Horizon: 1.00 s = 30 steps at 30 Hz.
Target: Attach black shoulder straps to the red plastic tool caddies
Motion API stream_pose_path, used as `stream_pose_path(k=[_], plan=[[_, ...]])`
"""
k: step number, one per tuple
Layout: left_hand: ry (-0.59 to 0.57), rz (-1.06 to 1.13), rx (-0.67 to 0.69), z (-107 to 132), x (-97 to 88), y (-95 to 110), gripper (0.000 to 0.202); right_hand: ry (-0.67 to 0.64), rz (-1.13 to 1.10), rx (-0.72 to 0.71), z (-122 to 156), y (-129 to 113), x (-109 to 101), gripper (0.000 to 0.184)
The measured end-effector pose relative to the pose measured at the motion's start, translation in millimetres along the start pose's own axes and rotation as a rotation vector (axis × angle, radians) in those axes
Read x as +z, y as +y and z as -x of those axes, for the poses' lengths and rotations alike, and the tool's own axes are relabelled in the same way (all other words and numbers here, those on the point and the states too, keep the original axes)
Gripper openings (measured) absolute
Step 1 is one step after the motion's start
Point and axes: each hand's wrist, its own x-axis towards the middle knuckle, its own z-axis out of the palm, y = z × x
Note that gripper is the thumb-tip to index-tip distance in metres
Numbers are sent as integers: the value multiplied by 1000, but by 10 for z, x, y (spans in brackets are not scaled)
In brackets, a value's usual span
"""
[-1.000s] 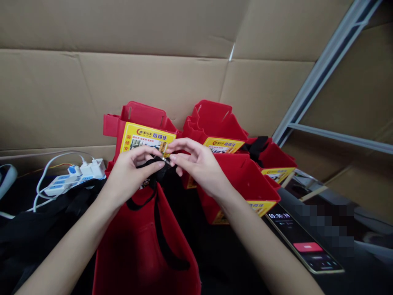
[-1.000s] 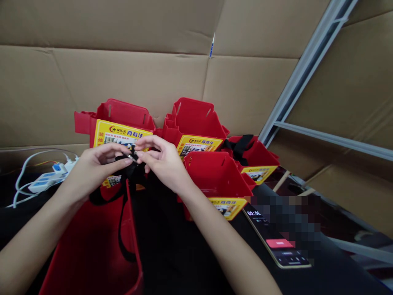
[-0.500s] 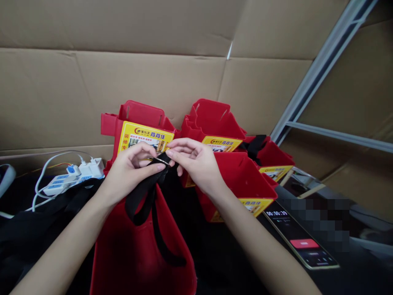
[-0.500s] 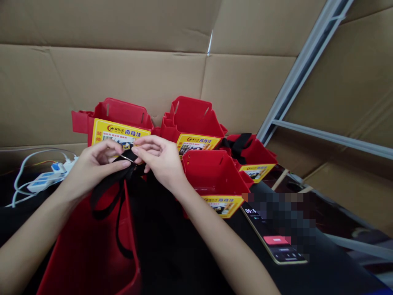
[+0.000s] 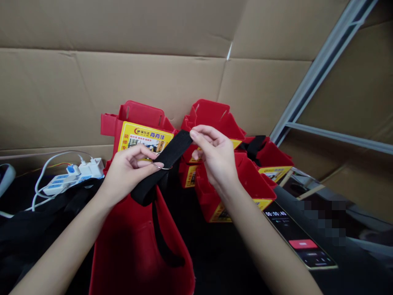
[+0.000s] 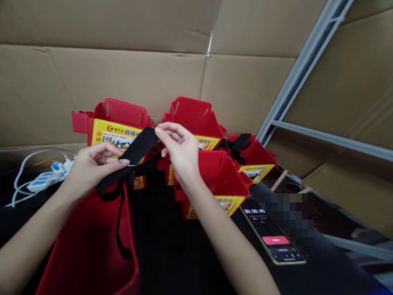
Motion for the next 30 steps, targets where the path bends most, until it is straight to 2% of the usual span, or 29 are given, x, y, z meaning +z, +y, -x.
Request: stream_pose_path(k=[4,6,9,11,18,21,23,26,28,30], plan=[[30,-17,3,20,10,-6,15,82,-26,-9,-25,-20,-23,21],[59,-31,4,25,19,-10,14,14,-44,49,-1,-4,10,28],[113,-56,23,22,26,-20,14,-163,15,159,54,43,77,30],[116,-67,37,14,26,-25,14,-186,70,166,72,66,97,27],[100,-123,89,27,54,-18,13,90,-128,114,-49,-41,-55,21],[87,-128,117,41,71,-22,13,109,-213,177,-70,-92,-73,21],[81,-134,142,42,74,-29,13,26,-217,288,-43,-106,-44,22],[98,-158,165,35,65,-41,11,-182,-124,446,43,-119,30,26],[129,-201,190,32,55,-49,9,-314,-11,512,108,-132,73,31],[156,-241,229,32,47,-59,7,-381,95,545,157,-148,97,33]])
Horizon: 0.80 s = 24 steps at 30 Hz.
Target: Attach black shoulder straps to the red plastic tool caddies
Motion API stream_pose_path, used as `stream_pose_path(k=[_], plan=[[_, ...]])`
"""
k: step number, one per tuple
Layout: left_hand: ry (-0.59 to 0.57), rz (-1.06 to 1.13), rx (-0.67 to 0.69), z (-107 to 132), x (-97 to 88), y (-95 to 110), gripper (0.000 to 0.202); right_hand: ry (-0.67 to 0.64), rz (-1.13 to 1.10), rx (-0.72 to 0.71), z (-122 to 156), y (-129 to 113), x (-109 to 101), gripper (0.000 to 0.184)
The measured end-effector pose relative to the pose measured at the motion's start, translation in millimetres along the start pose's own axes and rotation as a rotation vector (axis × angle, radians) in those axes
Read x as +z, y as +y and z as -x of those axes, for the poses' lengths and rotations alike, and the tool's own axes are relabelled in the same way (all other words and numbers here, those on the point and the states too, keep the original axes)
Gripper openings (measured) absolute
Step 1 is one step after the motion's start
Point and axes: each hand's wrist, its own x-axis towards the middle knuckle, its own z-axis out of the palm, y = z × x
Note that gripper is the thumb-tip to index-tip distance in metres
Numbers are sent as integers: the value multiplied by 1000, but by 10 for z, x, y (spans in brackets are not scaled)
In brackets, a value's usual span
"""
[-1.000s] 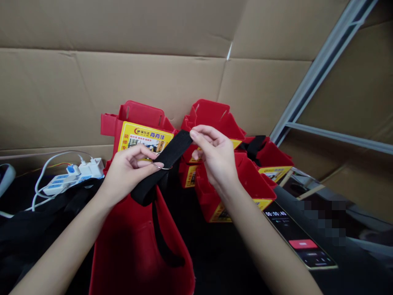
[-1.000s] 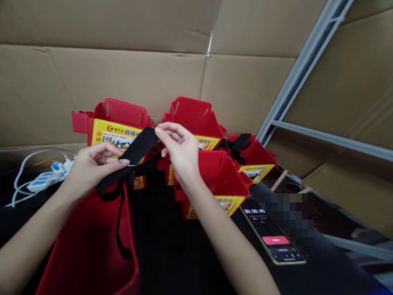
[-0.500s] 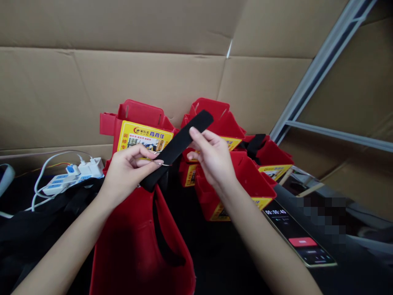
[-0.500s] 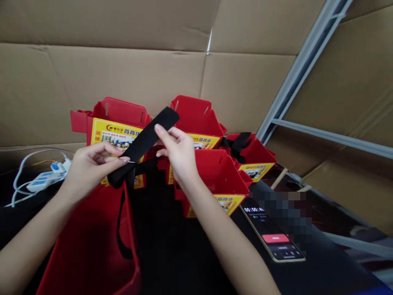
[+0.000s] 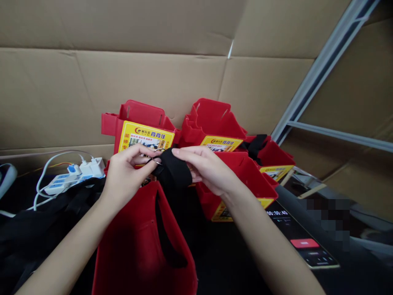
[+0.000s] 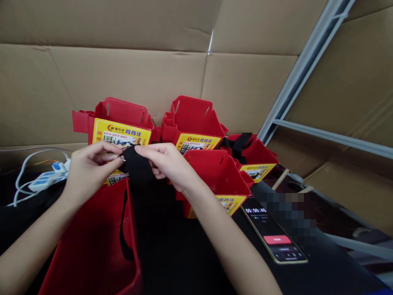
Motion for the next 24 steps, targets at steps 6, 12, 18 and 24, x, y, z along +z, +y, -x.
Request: stream_pose_path(k=[6,12,18,24], plan=[[5,-83,119,15,-15,2,8,-8,91,54,15,4,1,43],[16,-317,265,30,-41,20,8,-125,21,125,-31,25,-44,51],[7,-387,340,47,-54,12,8,-247,-118,200,-98,90,-105,44],[-90,-473,406,52,-68,39,14,-291,-185,232,-107,66,-164,40]])
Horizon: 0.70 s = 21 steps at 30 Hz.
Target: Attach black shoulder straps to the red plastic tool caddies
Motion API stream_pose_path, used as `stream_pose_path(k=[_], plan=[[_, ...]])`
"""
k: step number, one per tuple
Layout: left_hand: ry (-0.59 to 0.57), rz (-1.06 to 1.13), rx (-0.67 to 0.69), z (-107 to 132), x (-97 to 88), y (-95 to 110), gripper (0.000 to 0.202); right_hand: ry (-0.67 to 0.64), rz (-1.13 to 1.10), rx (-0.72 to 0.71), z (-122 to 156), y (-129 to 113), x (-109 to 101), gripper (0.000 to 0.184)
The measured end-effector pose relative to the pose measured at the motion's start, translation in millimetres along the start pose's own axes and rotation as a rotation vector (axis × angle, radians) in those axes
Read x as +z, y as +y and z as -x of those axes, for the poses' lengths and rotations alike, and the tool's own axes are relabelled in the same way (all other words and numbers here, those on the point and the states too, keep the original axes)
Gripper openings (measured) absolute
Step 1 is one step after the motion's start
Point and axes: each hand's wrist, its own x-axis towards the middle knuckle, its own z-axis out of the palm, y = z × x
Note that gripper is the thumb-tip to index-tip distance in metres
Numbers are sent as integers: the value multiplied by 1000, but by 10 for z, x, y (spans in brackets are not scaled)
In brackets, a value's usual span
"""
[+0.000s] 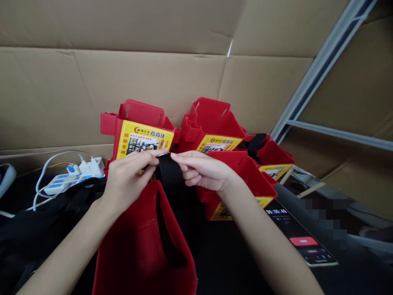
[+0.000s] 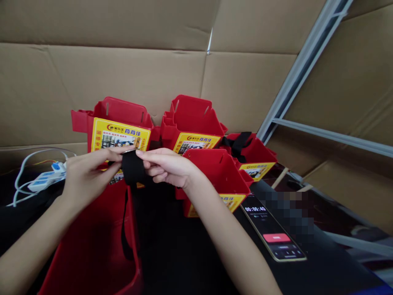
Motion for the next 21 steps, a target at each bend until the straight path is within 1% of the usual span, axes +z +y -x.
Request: stream_pose_path(k=[3,8,12,14,17,19,21], plan=[[-13,21,-19,-9,-1,8,14,-6,31,-16,12,-13,-16,33],[12,77,-51,-7,2,11,12,61,119,-94,-18,13,2,29],[32,140,-93,5,13,-7,10,98,165,-80,-6,-2,45,24],[30,228,-131,2,23,-8,9,82,195,-82,14,-18,45,24],[47,405,-200,-18,30,15,10,56,246,-129,40,-34,7,25],[50,490,-238,-32,28,41,12,20,216,-137,40,-30,-34,29],[21,547,-264,-39,24,65,14,-15,155,-119,22,-12,-78,30]])
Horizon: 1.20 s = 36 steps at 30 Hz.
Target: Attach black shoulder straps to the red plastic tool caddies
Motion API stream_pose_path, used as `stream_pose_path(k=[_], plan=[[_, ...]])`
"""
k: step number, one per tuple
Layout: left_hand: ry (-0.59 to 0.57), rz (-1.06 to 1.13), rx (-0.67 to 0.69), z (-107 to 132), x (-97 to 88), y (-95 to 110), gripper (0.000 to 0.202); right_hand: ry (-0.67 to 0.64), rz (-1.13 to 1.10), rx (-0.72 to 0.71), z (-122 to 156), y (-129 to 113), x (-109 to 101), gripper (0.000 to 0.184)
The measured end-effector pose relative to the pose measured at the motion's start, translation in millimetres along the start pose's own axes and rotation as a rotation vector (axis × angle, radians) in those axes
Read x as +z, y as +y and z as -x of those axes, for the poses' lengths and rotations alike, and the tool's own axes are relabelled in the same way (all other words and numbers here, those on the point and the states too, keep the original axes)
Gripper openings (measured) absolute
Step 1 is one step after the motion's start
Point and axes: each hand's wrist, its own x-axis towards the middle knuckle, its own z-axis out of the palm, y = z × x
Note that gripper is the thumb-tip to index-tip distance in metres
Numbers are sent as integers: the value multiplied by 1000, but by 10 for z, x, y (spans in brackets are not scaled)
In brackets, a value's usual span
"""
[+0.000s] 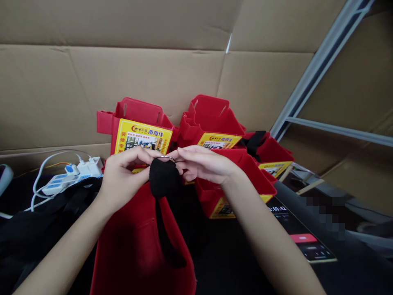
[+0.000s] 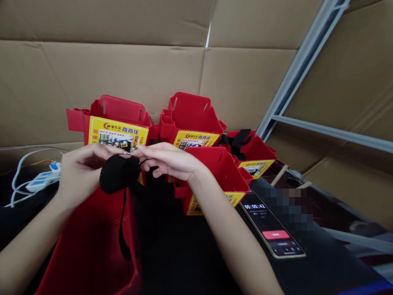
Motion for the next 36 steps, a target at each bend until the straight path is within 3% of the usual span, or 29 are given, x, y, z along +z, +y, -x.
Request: stream_pose_path(k=[7,14,21,27,31,36], plan=[[-57,22,-99,4,14,18,16,12,29,26,-51,50,-22,18],[-25,270,-186,-17,-15,-31,22,185,54,-23,25,-75,66,18],[140,520,-281,-59,-99,-46,30,494,-205,-192,107,-252,-273,11],[162,515,-366,-101,-153,-116,28,765,-209,-423,230,-395,-279,7],[184,482,-312,-118,-165,-139,21,873,-298,-534,297,-469,-354,8],[215,783,-371,-141,-153,-114,19,948,-259,-647,457,-531,-613,15]])
